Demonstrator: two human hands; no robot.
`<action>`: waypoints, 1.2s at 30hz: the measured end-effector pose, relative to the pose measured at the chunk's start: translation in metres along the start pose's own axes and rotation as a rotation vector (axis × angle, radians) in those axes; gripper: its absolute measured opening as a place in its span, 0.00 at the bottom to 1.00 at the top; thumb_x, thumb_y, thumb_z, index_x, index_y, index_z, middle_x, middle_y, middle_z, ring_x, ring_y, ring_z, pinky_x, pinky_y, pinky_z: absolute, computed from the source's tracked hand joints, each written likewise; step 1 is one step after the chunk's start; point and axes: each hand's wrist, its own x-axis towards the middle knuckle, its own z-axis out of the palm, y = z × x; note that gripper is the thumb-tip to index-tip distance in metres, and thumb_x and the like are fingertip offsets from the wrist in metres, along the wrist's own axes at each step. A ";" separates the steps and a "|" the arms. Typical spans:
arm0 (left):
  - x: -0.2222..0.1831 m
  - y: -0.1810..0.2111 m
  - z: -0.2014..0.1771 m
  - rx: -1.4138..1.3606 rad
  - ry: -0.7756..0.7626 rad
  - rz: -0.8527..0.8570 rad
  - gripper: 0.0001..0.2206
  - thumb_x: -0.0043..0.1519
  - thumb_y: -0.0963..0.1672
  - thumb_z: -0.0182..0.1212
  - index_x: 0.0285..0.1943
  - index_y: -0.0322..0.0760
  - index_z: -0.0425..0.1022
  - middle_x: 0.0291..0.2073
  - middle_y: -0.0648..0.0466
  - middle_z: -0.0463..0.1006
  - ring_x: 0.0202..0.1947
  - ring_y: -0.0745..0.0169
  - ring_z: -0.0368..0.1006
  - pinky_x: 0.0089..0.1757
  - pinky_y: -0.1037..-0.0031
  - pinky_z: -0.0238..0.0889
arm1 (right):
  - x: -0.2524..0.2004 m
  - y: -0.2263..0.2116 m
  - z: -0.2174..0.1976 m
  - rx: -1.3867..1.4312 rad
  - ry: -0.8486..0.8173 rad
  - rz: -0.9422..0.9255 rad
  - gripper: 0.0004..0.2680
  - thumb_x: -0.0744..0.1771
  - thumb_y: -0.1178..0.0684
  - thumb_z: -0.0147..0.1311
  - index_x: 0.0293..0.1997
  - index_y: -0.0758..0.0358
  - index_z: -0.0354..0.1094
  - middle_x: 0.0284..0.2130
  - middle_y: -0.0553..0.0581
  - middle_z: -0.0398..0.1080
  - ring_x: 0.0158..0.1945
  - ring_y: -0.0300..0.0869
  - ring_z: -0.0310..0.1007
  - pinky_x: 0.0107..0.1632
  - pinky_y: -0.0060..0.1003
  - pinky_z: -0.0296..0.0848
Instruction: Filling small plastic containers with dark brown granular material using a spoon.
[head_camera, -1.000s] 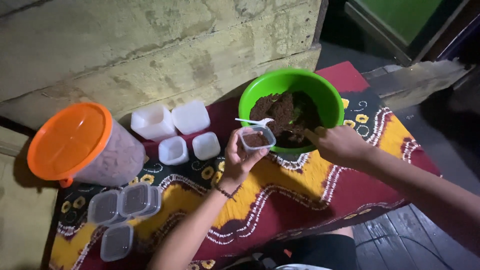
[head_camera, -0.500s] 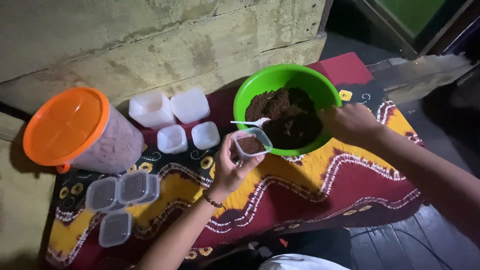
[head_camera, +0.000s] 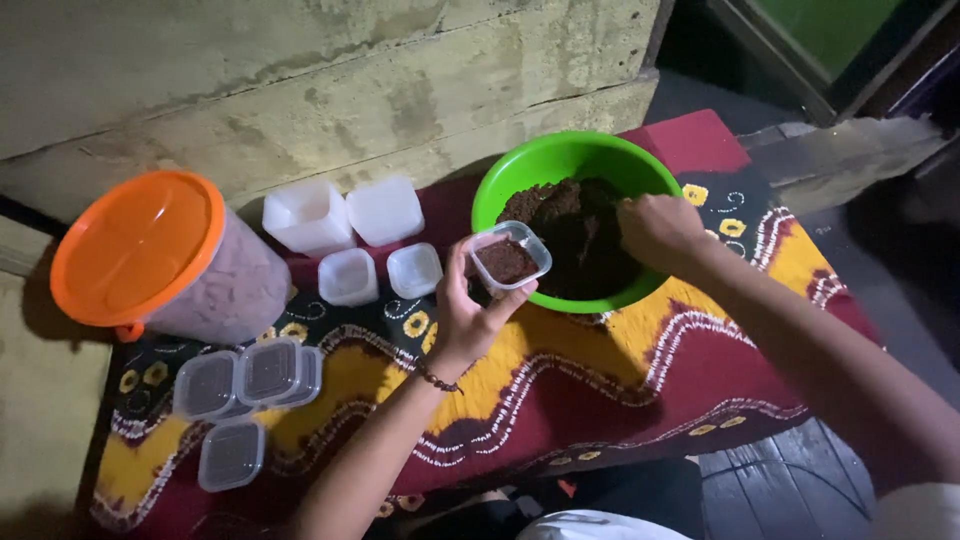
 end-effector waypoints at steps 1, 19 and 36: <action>0.001 -0.001 -0.001 -0.001 0.004 0.002 0.32 0.48 0.50 0.79 0.59 0.37 0.71 0.53 0.43 0.78 0.57 0.46 0.74 0.59 0.56 0.63 | -0.001 -0.005 -0.012 -0.003 0.002 -0.002 0.08 0.69 0.52 0.48 0.33 0.58 0.73 0.21 0.58 0.74 0.26 0.50 0.80 0.30 0.44 0.81; 0.001 -0.028 -0.011 0.063 0.110 0.017 0.31 0.50 0.50 0.78 0.59 0.37 0.69 0.54 0.43 0.78 0.58 0.45 0.73 0.60 0.54 0.62 | -0.049 -0.030 -0.090 0.540 -0.139 0.081 0.13 0.71 0.51 0.43 0.56 0.57 0.76 0.38 0.71 0.80 0.43 0.64 0.82 0.47 0.56 0.82; 0.001 -0.065 0.002 -0.022 0.121 0.201 0.32 0.49 0.45 0.80 0.60 0.33 0.69 0.54 0.43 0.77 0.58 0.50 0.73 0.60 0.62 0.63 | -0.088 -0.011 -0.065 -0.136 -0.206 -0.165 0.06 0.69 0.56 0.47 0.50 0.55 0.68 0.33 0.59 0.79 0.28 0.44 0.83 0.31 0.40 0.84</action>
